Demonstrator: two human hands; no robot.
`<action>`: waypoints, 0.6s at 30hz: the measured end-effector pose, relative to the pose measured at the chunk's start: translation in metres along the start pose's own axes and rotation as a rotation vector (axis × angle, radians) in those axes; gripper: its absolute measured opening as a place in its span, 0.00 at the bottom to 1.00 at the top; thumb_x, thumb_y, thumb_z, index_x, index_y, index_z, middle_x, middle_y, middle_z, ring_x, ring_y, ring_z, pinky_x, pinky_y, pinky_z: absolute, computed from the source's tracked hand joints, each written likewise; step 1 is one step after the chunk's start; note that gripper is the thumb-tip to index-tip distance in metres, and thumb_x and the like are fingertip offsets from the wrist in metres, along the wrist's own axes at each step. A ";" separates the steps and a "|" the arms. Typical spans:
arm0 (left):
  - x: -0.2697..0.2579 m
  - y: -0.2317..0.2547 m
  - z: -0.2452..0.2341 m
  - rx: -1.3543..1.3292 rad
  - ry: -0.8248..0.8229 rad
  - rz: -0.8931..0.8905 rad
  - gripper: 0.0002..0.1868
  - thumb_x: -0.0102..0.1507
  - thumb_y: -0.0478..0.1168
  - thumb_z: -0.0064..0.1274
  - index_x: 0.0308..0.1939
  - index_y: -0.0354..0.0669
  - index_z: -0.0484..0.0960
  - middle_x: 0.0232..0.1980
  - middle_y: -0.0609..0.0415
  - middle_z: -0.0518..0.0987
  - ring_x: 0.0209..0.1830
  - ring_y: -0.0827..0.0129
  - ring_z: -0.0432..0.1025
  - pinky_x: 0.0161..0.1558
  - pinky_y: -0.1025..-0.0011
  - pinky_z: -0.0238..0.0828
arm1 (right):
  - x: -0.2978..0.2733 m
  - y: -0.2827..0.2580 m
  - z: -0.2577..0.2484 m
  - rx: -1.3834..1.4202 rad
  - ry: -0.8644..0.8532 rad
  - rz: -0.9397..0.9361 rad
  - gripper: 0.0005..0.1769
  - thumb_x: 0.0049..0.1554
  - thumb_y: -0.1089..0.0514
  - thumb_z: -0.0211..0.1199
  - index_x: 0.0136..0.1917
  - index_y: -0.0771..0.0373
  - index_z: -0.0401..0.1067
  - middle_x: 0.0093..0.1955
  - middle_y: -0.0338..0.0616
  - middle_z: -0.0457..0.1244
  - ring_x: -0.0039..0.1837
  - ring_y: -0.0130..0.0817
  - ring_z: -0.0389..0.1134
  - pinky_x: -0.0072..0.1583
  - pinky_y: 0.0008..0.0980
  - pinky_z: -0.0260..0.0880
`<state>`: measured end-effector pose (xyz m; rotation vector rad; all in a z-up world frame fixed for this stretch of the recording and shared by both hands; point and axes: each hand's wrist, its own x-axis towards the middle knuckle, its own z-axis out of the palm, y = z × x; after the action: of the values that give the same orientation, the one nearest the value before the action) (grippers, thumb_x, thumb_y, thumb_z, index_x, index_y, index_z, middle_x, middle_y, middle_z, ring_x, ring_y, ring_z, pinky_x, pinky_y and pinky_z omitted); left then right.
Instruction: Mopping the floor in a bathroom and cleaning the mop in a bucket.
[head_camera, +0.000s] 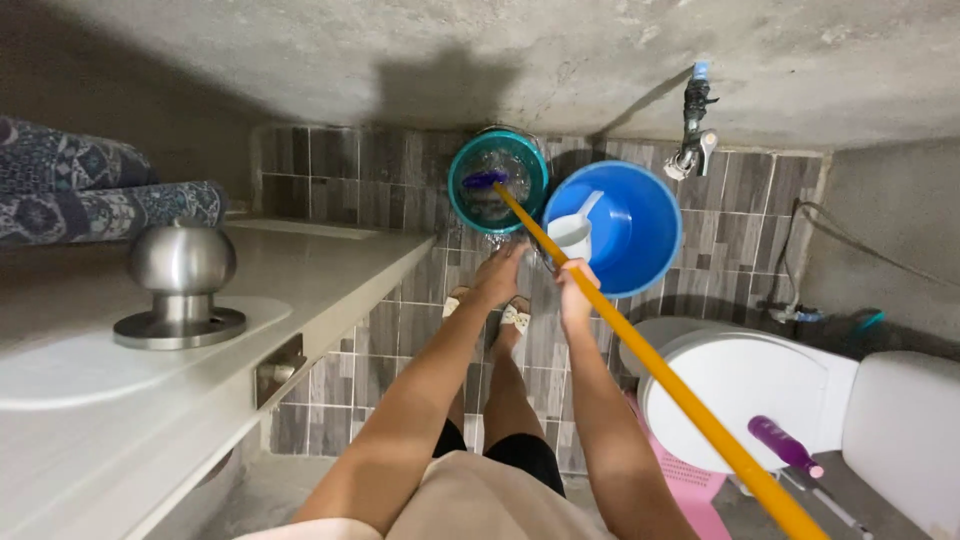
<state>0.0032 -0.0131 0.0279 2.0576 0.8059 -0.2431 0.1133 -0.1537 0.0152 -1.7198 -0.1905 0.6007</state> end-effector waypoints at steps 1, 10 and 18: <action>0.004 -0.001 0.001 0.004 0.007 0.006 0.46 0.54 0.27 0.58 0.72 0.60 0.59 0.73 0.47 0.66 0.69 0.48 0.65 0.64 0.55 0.67 | 0.003 -0.005 0.000 0.004 0.001 -0.009 0.06 0.52 0.69 0.53 0.36 0.61 0.68 0.33 0.32 0.59 0.38 0.22 0.58 0.42 0.24 0.57; 0.002 0.051 0.006 -0.241 0.130 0.170 0.48 0.58 0.31 0.59 0.78 0.63 0.54 0.65 0.41 0.74 0.59 0.43 0.73 0.57 0.52 0.72 | -0.039 -0.133 -0.027 0.413 0.032 -0.029 0.06 0.55 0.72 0.54 0.40 0.63 0.65 0.36 0.37 0.56 0.41 0.28 0.58 0.50 0.27 0.62; 0.005 0.063 0.015 -0.258 0.456 0.271 0.25 0.63 0.33 0.53 0.64 0.56 0.71 0.54 0.38 0.78 0.49 0.39 0.75 0.46 0.50 0.73 | -0.095 -0.210 -0.026 0.465 0.035 0.014 0.10 0.44 0.76 0.52 0.39 0.69 0.66 0.41 0.45 0.59 0.45 0.37 0.65 0.66 0.47 0.74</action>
<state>0.0480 -0.0483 0.0590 1.9679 0.7647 0.4735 0.0858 -0.1667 0.2449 -1.2813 -0.0105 0.5725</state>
